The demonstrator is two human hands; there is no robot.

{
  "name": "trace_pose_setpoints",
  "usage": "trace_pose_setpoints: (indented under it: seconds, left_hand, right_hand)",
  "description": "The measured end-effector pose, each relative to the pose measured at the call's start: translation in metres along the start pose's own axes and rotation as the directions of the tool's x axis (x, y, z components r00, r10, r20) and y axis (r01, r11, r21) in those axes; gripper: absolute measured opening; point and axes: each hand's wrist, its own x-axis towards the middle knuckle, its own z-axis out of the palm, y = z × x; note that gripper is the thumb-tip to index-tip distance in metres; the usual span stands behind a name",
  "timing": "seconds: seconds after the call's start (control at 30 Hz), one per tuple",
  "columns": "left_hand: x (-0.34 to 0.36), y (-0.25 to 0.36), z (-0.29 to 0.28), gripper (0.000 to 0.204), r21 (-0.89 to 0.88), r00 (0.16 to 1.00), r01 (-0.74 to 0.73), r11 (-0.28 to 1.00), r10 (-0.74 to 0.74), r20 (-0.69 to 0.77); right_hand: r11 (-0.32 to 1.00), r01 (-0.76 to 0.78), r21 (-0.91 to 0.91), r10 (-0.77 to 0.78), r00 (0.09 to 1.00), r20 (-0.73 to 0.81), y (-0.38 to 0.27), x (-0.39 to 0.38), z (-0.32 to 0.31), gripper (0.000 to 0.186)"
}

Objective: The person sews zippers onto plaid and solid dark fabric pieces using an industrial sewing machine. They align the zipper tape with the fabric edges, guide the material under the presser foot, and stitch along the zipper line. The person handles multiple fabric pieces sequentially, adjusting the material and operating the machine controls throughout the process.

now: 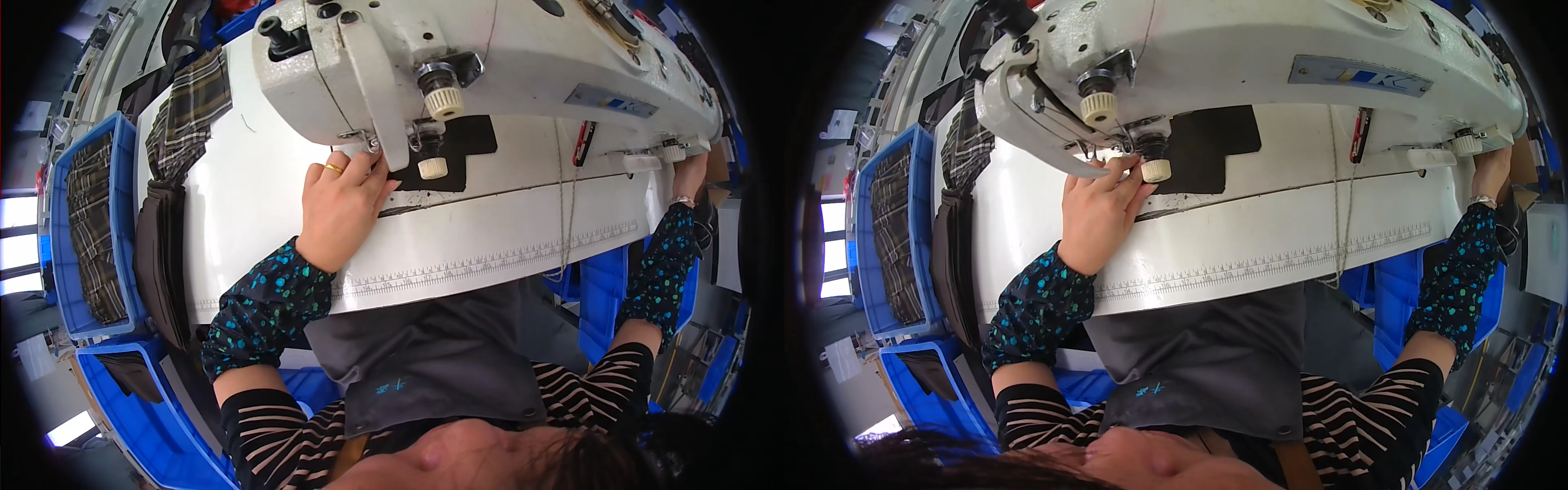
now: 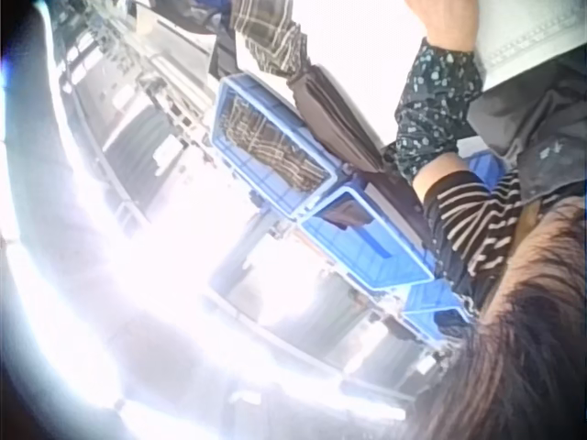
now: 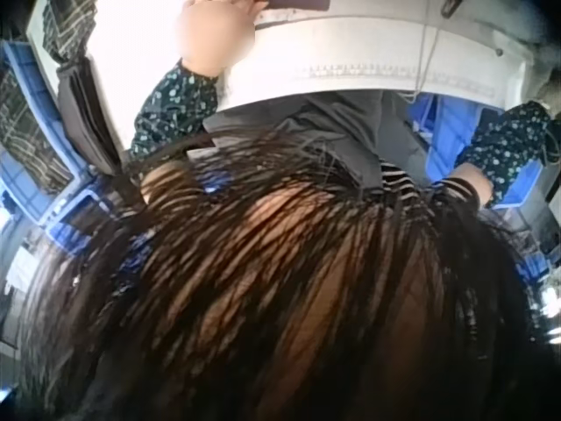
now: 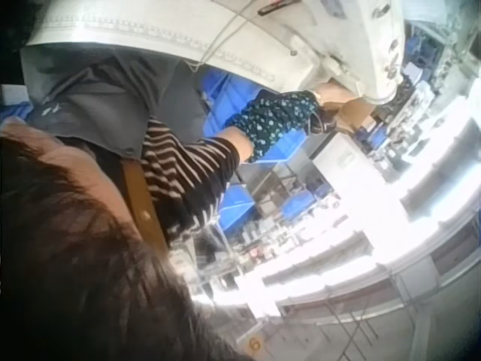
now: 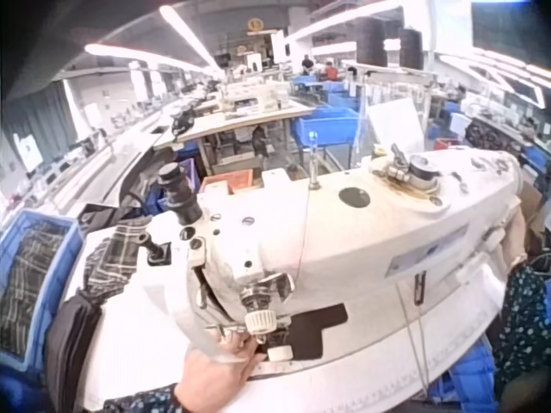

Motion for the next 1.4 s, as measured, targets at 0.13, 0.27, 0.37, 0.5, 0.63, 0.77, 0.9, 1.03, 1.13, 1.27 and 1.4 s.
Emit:
trace_pose_setpoints:
  seconds: [0.13, 0.27, 0.37, 0.5, 0.63, 0.77, 0.9, 1.03, 1.13, 1.27, 1.4]
  left_hand:
    - [-0.004, 0.0, -0.003, 0.029, 0.018, 1.0, 0.017, 1.0, -0.017, 0.01]
    - [-0.002, -0.001, 0.001, 0.035, -0.038, 1.0, -0.004, 0.999, 0.003, -0.013]
    - [-0.004, 0.001, 0.0, 0.035, 0.012, 1.0, -0.008, 1.0, 0.008, -0.01]
    - [-0.008, -0.004, -0.002, 0.036, 0.029, 0.999, -0.022, 0.999, 0.023, -0.022]
    - [-0.011, -0.001, -0.006, 0.037, 0.03, 0.999, -0.045, 0.999, 0.045, -0.016]
    - [-0.012, 0.0, -0.006, 0.038, 0.026, 0.998, -0.064, 0.998, 0.064, -0.029]
    - [-0.014, -0.001, -0.01, 0.045, 0.012, 0.999, -0.036, 0.999, 0.036, -0.01]
    - [-0.013, 0.001, -0.011, 0.054, 0.027, 0.999, -0.031, 0.999, 0.03, 0.016]
    - [-0.013, 0.001, -0.013, 0.058, 0.054, 0.999, -0.032, 0.998, 0.03, 0.033]
    - [-0.011, 0.001, -0.016, 0.063, 0.086, 0.997, -0.034, 0.996, 0.028, 0.068]
    - [-0.013, -0.001, -0.014, 0.067, 0.099, 0.997, -0.03, 0.995, 0.022, 0.08]
  right_hand:
    - [0.968, 0.217, -0.129, -0.237, 0.957, -0.169, -0.041, -0.027, 0.006, 0.034]
    - [0.772, 0.636, 0.017, -0.635, 0.77, 0.056, -0.189, -0.146, 0.024, 0.033]
    - [0.461, 0.848, 0.262, -0.792, 0.26, 0.553, -0.26, -0.202, 0.086, 0.021]
    - [0.545, 0.796, 0.262, -0.652, 0.206, 0.73, -0.293, -0.241, 0.156, 0.05]
    - [0.517, 0.826, 0.226, -0.567, 0.133, 0.813, -0.321, -0.268, 0.151, 0.053]
    - [0.377, 0.85, 0.369, -0.674, -0.022, 0.739, -0.354, -0.307, 0.107, 0.049]
    - [0.442, 0.754, 0.486, -0.656, -0.098, 0.749, -0.362, -0.303, 0.115, 0.042]
    - [0.567, 0.67, 0.479, -0.622, -0.032, 0.782, -0.358, -0.263, 0.156, 0.04]
    - [0.598, 0.664, 0.449, -0.662, 0.094, 0.743, -0.332, -0.259, 0.177, 0.049]
    - [0.534, 0.762, 0.367, -0.657, 0.101, 0.748, -0.327, -0.274, 0.173, 0.062]
    - [0.558, 0.768, 0.313, -0.62, 0.136, 0.773, -0.344, -0.284, 0.169, 0.062]
